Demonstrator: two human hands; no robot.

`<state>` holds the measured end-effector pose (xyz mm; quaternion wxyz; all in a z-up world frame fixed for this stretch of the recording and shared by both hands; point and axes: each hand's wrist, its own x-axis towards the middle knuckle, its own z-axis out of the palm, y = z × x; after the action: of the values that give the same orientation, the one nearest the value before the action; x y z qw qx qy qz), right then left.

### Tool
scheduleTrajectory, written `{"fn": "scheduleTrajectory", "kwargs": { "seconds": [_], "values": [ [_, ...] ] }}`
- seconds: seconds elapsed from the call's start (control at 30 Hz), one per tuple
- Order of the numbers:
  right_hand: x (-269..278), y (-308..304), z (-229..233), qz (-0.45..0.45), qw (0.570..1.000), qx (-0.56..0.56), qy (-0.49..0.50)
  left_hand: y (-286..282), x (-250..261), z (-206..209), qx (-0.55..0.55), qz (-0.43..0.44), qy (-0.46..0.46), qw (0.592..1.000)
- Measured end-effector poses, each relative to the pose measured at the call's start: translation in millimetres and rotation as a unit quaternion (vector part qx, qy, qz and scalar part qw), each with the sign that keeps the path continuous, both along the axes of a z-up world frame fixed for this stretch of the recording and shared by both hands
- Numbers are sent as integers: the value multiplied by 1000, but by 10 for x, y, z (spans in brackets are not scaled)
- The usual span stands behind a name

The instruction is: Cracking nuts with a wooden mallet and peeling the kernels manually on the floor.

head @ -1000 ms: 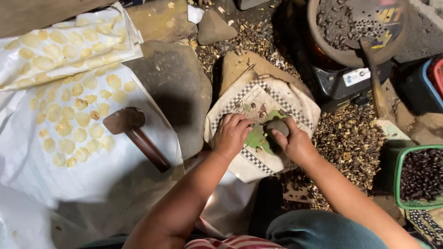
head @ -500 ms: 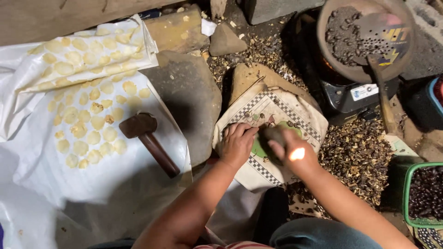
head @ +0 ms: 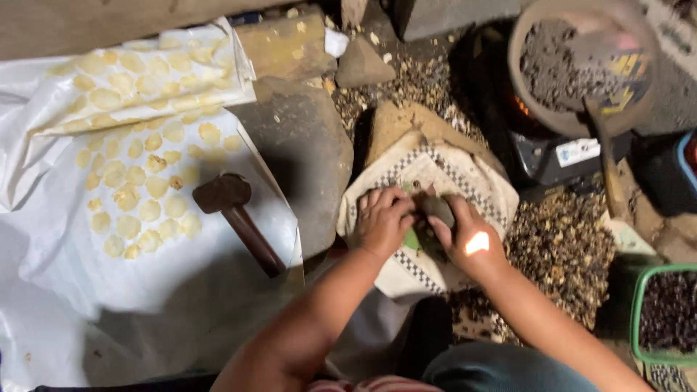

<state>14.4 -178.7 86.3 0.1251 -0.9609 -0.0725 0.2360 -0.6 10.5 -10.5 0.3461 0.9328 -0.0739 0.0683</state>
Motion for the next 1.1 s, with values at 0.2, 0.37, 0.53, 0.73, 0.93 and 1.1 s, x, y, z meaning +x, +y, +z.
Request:
{"fn": "scheduleTrajectory", "kwargs": {
  "seconds": [0.2, 0.37, 0.53, 0.73, 0.93, 1.1],
  "values": [
    [134, 80, -116, 67, 996, 57, -9, 290, -31, -26, 12, -17, -63, 998],
    [181, -31, -185, -138, 980, 127, 72, 487, -7, 197, -7, -101, -40, 994],
    [173, -123, -332, -74, 995, 53, 48, 340, 61, 128, -41, -50, -46, 997],
    [146, -45, 18, 12, 999, -11, 35, 50, 79, 30, 5, 7, -15, 1000],
    [79, 178, 1, 52, 995, 67, -46, 242, -78, 108, 1, -20, -16, 1000],
    [202, 69, 58, -88, 991, 105, -3, 389, -41, 99, -50, -44, -77, 995]
  ]
}}
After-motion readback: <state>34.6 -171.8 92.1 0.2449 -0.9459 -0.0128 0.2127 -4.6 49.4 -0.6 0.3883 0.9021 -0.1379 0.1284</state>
